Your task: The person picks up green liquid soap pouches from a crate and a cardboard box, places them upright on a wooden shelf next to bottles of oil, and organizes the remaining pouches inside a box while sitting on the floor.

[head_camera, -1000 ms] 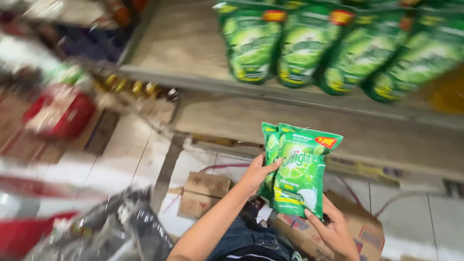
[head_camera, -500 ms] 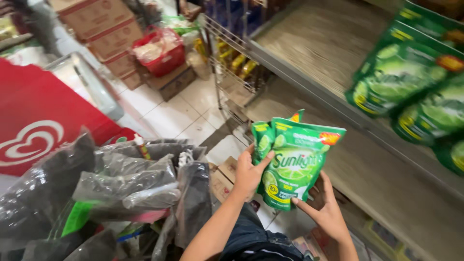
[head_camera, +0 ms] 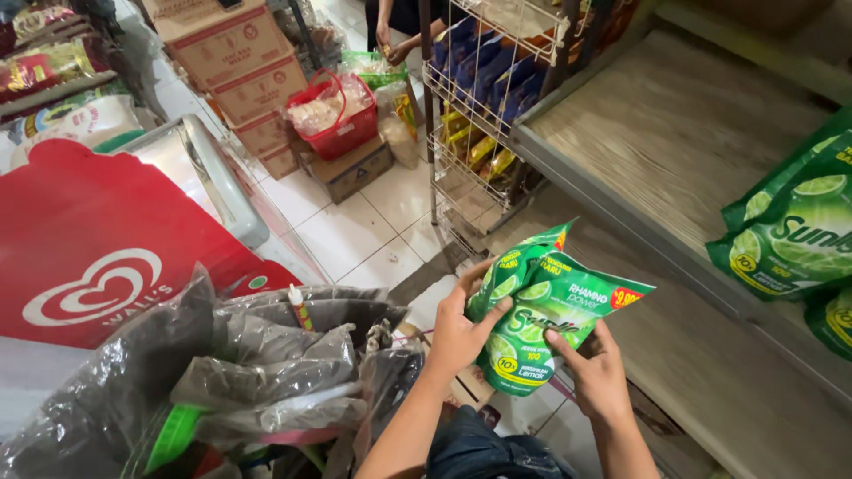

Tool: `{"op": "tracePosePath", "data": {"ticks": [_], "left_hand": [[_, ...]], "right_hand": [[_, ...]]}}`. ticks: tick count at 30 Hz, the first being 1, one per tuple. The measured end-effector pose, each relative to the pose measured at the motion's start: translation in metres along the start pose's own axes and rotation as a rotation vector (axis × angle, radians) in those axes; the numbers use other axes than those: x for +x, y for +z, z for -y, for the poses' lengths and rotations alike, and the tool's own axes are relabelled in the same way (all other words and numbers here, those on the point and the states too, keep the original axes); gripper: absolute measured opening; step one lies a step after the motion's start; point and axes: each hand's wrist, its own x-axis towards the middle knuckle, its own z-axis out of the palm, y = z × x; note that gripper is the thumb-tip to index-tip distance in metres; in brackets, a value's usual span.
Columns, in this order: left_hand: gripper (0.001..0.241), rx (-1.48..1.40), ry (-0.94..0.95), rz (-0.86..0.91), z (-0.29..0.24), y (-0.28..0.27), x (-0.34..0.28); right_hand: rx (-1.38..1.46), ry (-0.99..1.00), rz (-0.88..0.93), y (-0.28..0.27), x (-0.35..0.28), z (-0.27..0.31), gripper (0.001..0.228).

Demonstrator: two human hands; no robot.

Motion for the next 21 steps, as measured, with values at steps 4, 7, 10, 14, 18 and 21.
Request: {"op": "tracePosePath", "data": {"ticks": [4, 7, 10, 14, 18, 21], "left_hand": [[0.027, 0.092, 0.16, -0.067, 0.019, 0.004, 0.01], [0.023, 0.09, 0.202, -0.119, 0.033, 0.005, 0.015], [0.024, 0.051, -0.007, -0.161, 0.045, 0.003, 0.021], [0.022, 0.123, 0.02, -0.233, 0.056, 0.001, 0.025], [0.018, 0.26, 0.071, -0.228, 0.059, -0.002, 0.027], [0.016, 0.411, 0.144, -0.188, 0.058, -0.002, 0.035]], "right_hand": [[-0.045, -0.026, 0.031, -0.014, 0.008, -0.006, 0.04], [-0.087, -0.048, 0.072, -0.035, 0.011, -0.007, 0.04], [-0.137, -0.113, 0.085, -0.058, 0.01, -0.01, 0.039], [-0.223, -0.122, -0.011, -0.09, 0.01, -0.009, 0.033], [-0.372, -0.102, -0.127, -0.106, 0.011, 0.003, 0.026], [-0.34, -0.135, -0.18, -0.106, 0.017, 0.013, 0.028]]}}
